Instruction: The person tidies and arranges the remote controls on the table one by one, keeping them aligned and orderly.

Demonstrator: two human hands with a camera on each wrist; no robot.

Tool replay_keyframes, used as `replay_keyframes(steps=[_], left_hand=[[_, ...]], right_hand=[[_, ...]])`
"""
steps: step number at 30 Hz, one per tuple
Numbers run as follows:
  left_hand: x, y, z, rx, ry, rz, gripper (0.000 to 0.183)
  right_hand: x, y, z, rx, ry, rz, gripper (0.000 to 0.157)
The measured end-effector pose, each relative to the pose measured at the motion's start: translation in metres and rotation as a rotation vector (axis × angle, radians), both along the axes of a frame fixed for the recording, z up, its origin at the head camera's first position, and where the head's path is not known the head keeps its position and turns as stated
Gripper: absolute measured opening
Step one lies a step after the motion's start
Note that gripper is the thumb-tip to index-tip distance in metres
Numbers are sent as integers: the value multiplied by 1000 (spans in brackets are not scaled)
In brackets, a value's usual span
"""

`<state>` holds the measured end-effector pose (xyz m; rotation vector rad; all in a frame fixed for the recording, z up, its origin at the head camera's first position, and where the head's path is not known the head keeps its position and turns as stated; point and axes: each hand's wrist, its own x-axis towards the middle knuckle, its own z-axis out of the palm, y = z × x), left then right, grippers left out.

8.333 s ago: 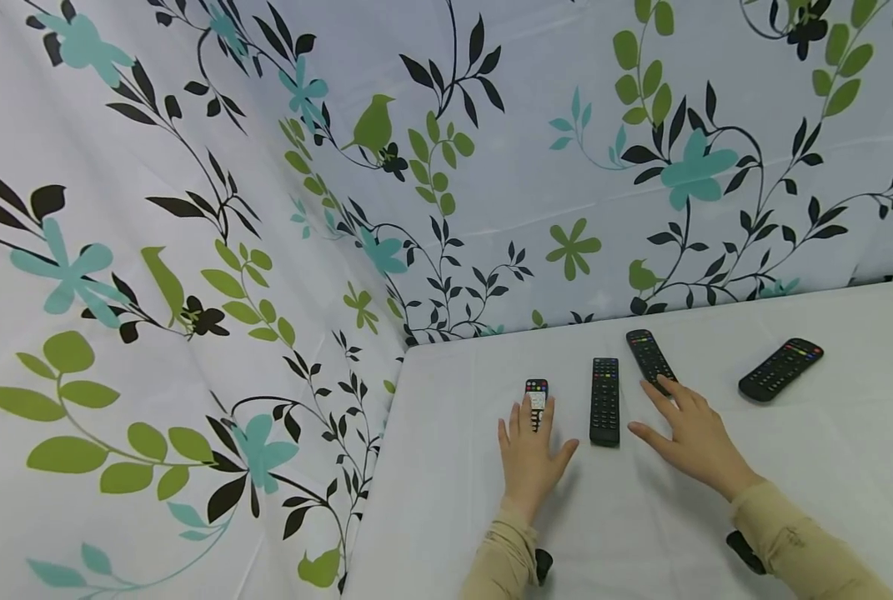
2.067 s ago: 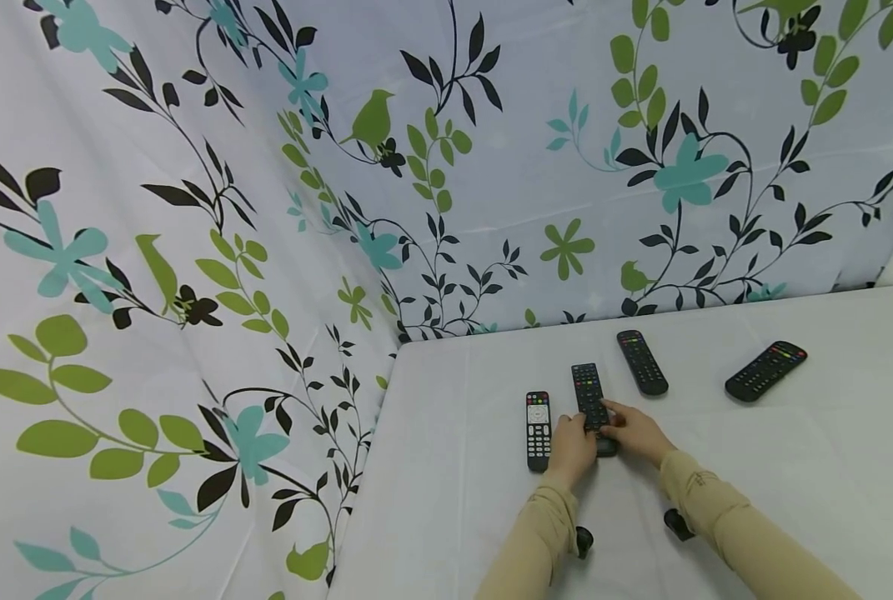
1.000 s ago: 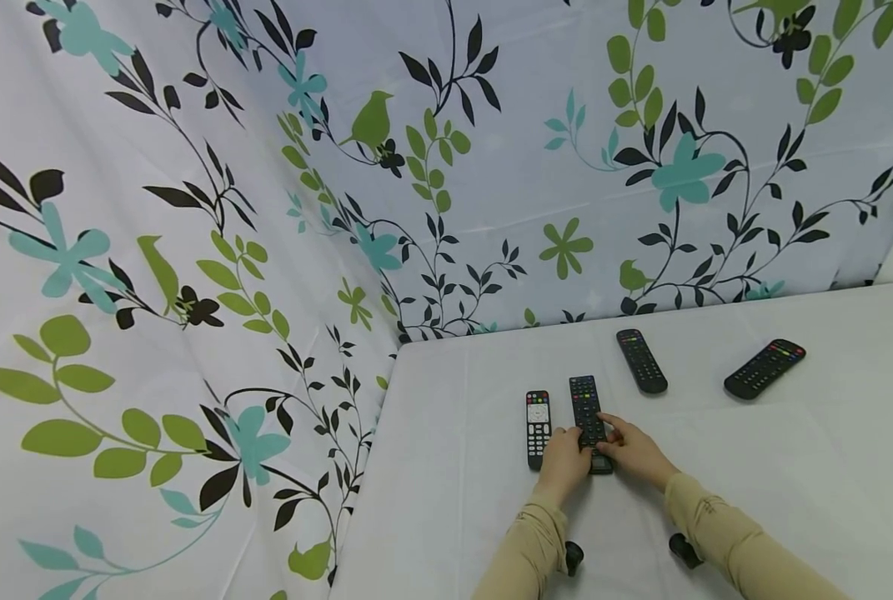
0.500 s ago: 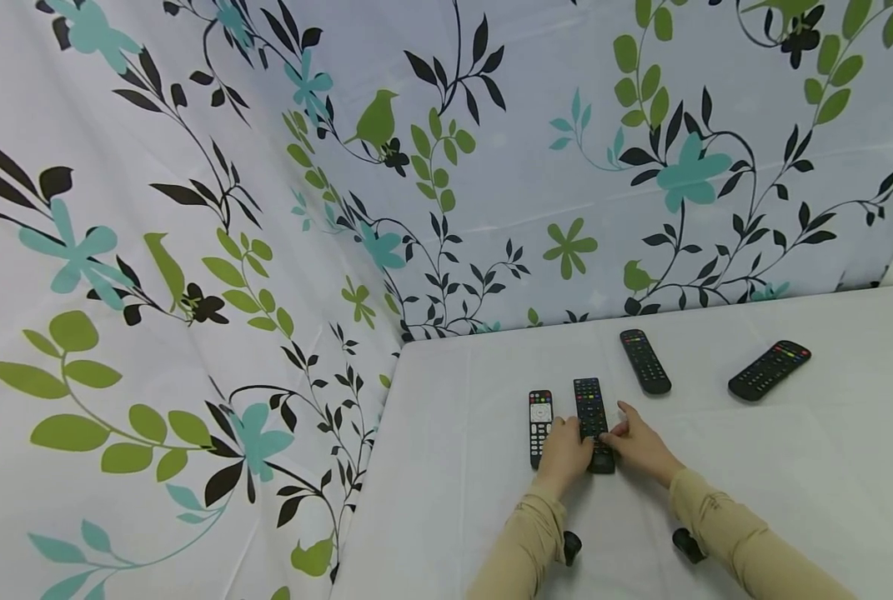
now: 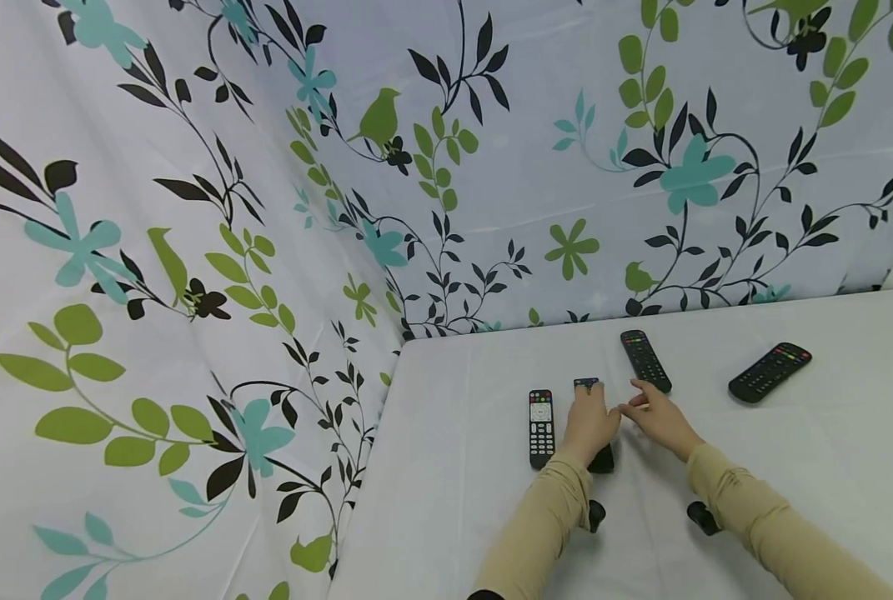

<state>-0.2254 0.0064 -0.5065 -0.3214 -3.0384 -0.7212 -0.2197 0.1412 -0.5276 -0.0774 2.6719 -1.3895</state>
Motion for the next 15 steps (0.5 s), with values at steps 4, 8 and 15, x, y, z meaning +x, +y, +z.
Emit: replay_keyframes(steps=[4,8,15], left_hand=[[-10,21,3,-35,9,-30,38],[-22,34,4,-64,-12,-47,35],[-44,44,3,-26,-111,-16,44]], right_hand=[[-8,14,1,16,46,-27,63],[-21,31,2,39,76,-74,61],[-44,50,0,145,93,-167,53]])
